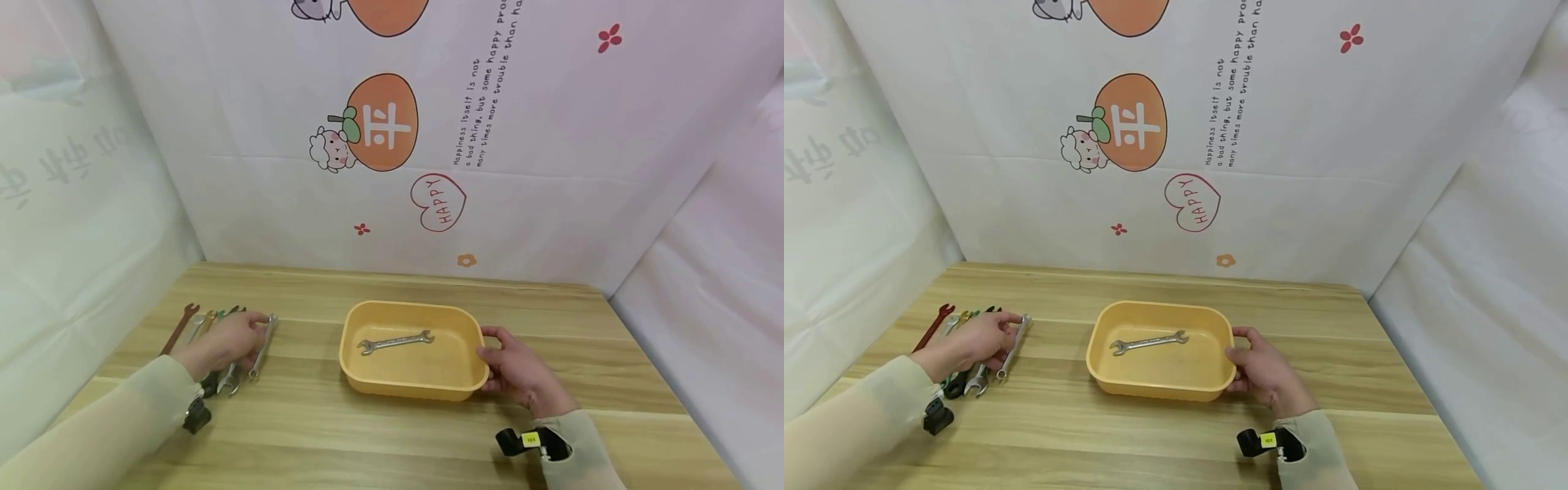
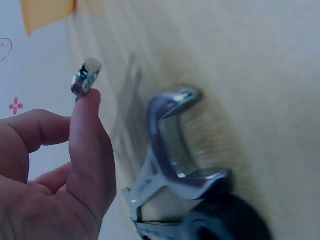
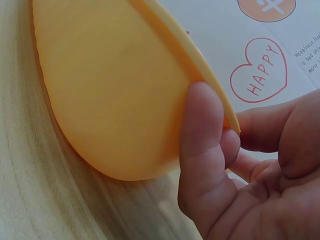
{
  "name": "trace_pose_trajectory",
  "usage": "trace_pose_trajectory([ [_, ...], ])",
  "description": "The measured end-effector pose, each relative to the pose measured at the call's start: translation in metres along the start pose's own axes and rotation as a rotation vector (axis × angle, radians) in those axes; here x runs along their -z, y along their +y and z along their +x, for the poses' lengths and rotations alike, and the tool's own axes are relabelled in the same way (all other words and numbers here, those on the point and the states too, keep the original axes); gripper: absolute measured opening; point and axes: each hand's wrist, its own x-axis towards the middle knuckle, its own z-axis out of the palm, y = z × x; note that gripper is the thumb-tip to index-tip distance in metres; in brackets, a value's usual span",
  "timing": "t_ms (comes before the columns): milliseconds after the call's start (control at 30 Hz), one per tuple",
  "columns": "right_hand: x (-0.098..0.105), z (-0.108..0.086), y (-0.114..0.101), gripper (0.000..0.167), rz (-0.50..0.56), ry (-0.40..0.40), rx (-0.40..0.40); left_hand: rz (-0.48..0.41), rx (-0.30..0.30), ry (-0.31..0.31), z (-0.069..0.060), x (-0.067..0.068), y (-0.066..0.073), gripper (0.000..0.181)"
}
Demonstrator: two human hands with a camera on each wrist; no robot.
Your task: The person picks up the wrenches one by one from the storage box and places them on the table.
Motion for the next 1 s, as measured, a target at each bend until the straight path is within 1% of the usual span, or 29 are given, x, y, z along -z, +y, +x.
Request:
trace_pose_trajectory([
  [133, -0.0005, 0.0007, 0.0, 0.052, -0.001, 0.005, -0.001, 0.043, 0.023, 0.019, -0.0021, -0.0027, -0.0052, 0.063],
  [267, -0.0003, 0.0019, 0.0007, 0.051, -0.003, 0.013, -0.009, 0.067, 0.018, 0.029, -0.0046, -0.0046, -0.005, 0.062],
  [467, 0.0, 0.0016, 0.0002, 0.051, -0.002, 0.012, -0.007, 0.219, -0.009, 0.054, -0.006, -0.0069, -0.0012, 0.061],
  [567, 0.0001, 0.001, -0.0006, 0.052, 0.001, 0.007, -0.003, 0.271, -0.019, 0.079, -0.0052, -0.007, -0.001, 0.06],
  [767, -0.0002, 0.0008, 0.0002, 0.052, -0.001, 0.009, -0.002, 0.344, -0.036, 0.1, -0.0049, -0.0063, 0.0004, 0.058],
  [933, -0.001, 0.0017, 0.002, 0.05, -0.011, 0.023, -0.012, 0.398, -0.022, 0.112, -0.0052, -0.0058, 0.0002, 0.055],
  [1000, -0.0011, 0.0018, 0.0022, 0.05, -0.013, 0.024, -0.012, 0.396, -0.011, 0.122, -0.0051, -0.0059, -0.0004, 0.056],
])
